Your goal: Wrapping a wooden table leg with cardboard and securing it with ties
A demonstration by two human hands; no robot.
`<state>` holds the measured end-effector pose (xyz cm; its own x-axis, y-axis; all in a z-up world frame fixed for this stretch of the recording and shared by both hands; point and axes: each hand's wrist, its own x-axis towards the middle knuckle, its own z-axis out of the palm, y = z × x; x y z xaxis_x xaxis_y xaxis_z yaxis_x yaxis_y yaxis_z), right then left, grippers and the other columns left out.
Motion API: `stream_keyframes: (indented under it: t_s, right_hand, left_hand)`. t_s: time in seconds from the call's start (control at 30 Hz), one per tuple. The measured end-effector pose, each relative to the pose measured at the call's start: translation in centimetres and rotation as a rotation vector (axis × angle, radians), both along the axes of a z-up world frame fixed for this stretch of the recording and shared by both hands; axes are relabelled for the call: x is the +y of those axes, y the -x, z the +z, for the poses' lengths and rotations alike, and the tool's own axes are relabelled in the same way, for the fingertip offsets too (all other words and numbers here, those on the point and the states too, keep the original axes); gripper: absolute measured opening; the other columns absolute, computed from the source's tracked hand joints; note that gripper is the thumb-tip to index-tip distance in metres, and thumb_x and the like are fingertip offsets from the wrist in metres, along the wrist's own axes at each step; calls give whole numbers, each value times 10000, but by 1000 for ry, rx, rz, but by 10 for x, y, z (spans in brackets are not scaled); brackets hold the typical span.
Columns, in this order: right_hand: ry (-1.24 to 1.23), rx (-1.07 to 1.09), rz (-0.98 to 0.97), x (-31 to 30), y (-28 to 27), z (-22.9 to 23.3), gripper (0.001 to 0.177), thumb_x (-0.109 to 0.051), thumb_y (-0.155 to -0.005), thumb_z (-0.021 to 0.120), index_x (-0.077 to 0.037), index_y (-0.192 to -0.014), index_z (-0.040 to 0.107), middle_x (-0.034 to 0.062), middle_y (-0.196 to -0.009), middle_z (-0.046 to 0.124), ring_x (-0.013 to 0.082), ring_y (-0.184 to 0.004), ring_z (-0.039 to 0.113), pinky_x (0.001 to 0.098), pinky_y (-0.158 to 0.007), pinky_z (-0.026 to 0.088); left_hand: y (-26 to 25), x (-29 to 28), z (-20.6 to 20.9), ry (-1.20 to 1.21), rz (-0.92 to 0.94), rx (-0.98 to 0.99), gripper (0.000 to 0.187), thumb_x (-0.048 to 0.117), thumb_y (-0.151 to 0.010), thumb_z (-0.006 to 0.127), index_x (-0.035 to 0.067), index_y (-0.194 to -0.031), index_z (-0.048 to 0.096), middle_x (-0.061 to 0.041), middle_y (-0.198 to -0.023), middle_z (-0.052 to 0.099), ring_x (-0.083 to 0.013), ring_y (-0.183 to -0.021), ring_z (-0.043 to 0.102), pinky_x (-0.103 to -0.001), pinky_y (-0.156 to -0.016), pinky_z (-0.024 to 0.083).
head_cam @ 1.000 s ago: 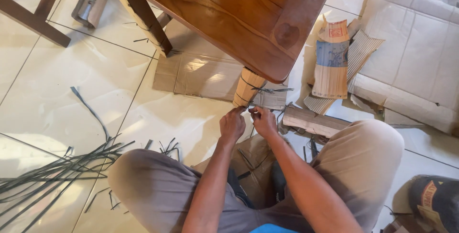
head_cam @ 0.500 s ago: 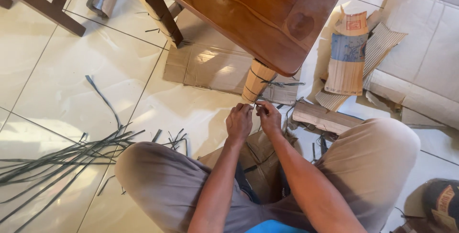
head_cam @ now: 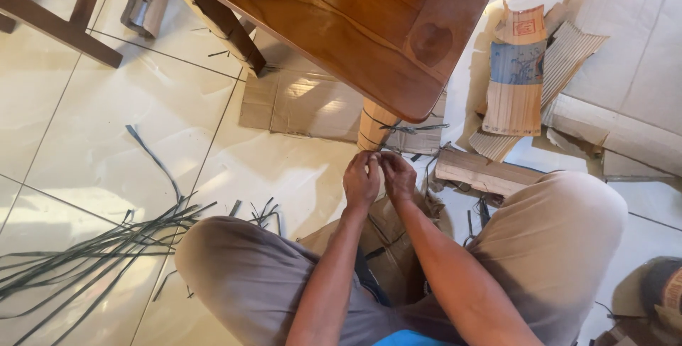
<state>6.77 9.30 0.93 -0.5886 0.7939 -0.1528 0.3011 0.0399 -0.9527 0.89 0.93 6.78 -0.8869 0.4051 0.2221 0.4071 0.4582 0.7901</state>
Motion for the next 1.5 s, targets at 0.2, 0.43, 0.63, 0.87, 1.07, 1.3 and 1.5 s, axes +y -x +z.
stream_keyframes:
  t_s: [0.2, 0.43, 0.63, 0.87, 1.07, 1.3, 1.5]
  right_hand:
    - [170, 88, -48, -6, 1, 6, 160, -144, -951, 734, -142, -1096, 803, 91, -860, 779, 145, -789, 701, 313, -812, 599]
    - [85, 36, -38, -8, -4, 16, 198, -69, -930, 734, -152, -1093, 811, 98, -970, 794, 196, -929, 751, 381, -894, 595]
    - [-11, -42, 12, -3, -2, 21, 210, -66, -912, 718, -180, -1060, 813, 80, -970, 796, 237, -963, 759, 394, -923, 587]
    - [26, -56, -9, -4, 0, 19, 206, -95, -947, 686, -180, -1089, 809, 88, -925, 790, 200, -878, 753, 373, -872, 598]
    - [58, -27, -53, -5, 3, 6, 183, -93, -956, 683, -154, -1082, 801, 99, -869, 778, 195, -823, 740, 357, -810, 610]
    - [-223, 3, -6, -5, 0, 18, 140, -120, -930, 744, -197, -1037, 792, 72, -926, 774, 261, -913, 751, 388, -801, 613]
    - [-418, -13, 89, 0, 0, 18, 179, -95, -917, 739, -243, -1011, 777, -21, -911, 762, 220, -885, 743, 349, -762, 617]
  left_hand:
    - [2, 6, -12, 92, 166, -444, 192, 323, -948, 605, 255, -1007, 774, -50, -877, 790, -309, -943, 759, -480, -845, 590]
    - [8, 11, -11, 266, 212, -545, 243, 444, -870, 695, 268, -974, 826, -46, -880, 797, -330, -944, 755, -460, -870, 591]
    - [19, 19, -15, 361, 198, -515, 294, 448, -848, 662, 213, -928, 819, -91, -830, 785, -390, -906, 745, -506, -857, 588]
    - [18, 21, -44, 313, 237, -589, 307, 461, -829, 636, 241, -955, 810, -69, -883, 790, -380, -963, 741, -501, -893, 578]
    - [11, 20, -41, 209, 278, -572, 296, 420, -860, 665, 200, -991, 814, -91, -920, 796, -393, -977, 742, -522, -894, 567]
    - [3, 18, -33, 207, 313, -612, 278, 472, -869, 694, 268, -1005, 824, -48, -938, 803, -389, -1016, 729, -509, -916, 569]
    - [15, 19, -61, 240, 325, -622, 269, 488, -832, 704, 281, -954, 826, -6, -897, 799, -371, -967, 743, -502, -882, 579]
